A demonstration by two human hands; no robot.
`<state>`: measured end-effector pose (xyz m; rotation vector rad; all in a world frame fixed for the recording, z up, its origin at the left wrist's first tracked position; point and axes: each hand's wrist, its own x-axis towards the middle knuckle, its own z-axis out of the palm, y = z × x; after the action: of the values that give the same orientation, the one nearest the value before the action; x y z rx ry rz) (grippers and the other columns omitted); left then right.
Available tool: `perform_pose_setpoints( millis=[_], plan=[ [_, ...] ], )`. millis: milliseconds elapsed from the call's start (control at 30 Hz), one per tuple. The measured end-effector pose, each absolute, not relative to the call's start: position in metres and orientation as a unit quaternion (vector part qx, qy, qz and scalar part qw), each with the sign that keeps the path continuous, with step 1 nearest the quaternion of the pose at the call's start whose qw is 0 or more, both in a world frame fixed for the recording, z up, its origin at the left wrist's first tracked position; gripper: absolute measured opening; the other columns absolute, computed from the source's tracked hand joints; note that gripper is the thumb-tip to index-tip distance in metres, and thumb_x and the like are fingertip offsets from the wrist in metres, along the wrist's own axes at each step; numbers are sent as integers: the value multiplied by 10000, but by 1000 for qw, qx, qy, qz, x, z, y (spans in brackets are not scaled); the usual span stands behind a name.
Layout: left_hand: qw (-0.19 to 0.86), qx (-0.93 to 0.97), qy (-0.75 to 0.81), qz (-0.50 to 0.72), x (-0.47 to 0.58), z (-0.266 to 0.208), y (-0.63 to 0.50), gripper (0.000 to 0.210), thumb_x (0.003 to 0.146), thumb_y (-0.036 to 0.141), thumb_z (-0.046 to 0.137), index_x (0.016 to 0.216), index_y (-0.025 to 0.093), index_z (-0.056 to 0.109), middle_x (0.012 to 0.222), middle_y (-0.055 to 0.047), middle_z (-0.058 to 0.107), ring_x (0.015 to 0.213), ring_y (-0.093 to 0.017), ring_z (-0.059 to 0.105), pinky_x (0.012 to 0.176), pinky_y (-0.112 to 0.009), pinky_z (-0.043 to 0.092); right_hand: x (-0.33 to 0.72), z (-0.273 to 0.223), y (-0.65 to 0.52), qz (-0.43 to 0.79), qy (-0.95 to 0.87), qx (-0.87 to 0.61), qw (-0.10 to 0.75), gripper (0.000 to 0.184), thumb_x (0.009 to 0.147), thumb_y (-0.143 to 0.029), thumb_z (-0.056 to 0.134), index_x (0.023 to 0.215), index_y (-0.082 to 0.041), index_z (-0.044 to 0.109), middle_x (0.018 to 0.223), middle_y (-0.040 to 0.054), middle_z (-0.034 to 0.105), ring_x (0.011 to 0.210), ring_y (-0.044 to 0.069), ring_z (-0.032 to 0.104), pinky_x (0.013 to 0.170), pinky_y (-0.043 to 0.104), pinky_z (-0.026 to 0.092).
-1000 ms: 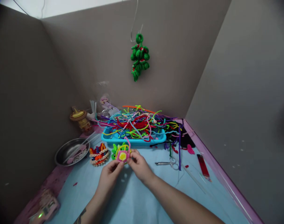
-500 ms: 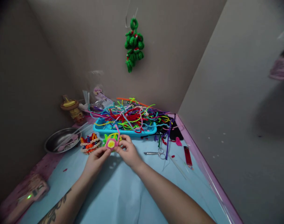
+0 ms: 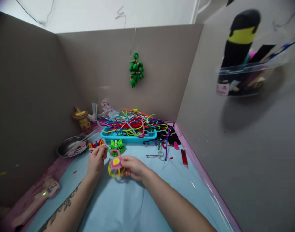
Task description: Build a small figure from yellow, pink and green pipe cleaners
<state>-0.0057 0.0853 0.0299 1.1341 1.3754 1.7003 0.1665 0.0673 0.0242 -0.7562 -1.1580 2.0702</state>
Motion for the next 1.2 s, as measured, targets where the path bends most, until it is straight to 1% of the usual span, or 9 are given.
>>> perform_pose_setpoints(
  millis=[67,200,267,467,633,800,967,1067,1200],
  plan=[
    [323,428,522,663,-8,30,85,391,684,537,570,707,147,582,519,37,465,452,-76,366,442,-200,277,171,20,59,805,-478,-259,239,369,624,-454,698,806,-162,565,727,25,603,668,155,587,623,304,468],
    [298,439,534,658,-11,31,76,391,694,528,564,718,138,588,553,22,513,483,-86,401,462,-198,296,179,16,62,551,-517,-388,527,345,657,-526,626,745,-195,581,868,47,604,867,187,558,795,342,440],
    [301,446,531,655,-9,31,67,366,702,503,571,702,137,585,565,24,516,494,-85,411,473,-195,308,182,16,66,480,-497,-419,589,347,705,-539,562,824,-214,584,937,49,590,962,207,524,861,373,407],
    [386,470,489,625,21,20,29,357,675,407,653,906,142,587,740,-8,596,568,-86,496,534,-192,380,179,11,52,425,-545,-407,598,319,714,-500,576,716,-181,578,972,65,560,1003,215,494,894,360,388],
    [437,469,443,627,43,8,10,483,666,370,681,1059,146,514,833,-56,648,630,-110,572,545,-194,411,172,6,41,470,-588,-353,556,264,692,-433,632,703,-173,594,1058,80,485,1016,209,497,784,295,455],
    [492,415,448,620,39,7,11,545,575,346,754,1031,129,550,670,-25,668,525,-104,573,525,-198,423,170,-5,43,474,-619,-354,516,205,655,-348,666,617,-164,582,1011,71,476,969,209,524,716,280,475],
    [487,404,435,641,37,5,12,483,530,298,786,939,119,604,803,-79,705,699,-163,645,671,-249,474,174,-3,45,389,-641,-403,525,166,629,-325,677,671,-176,617,964,62,517,947,211,525,651,257,456],
    [476,418,440,637,38,4,11,461,532,319,781,916,114,627,833,-95,706,741,-187,653,723,-282,483,178,2,46,385,-634,-386,548,230,673,-375,646,804,-186,641,908,45,567,872,188,542,733,291,448],
    [473,451,431,622,39,3,10,452,558,321,767,936,110,638,891,-106,700,779,-200,651,747,-296,485,184,5,49,409,-633,-367,545,239,703,-407,624,674,-171,649,899,51,590,900,199,546,882,346,389]
  ],
)
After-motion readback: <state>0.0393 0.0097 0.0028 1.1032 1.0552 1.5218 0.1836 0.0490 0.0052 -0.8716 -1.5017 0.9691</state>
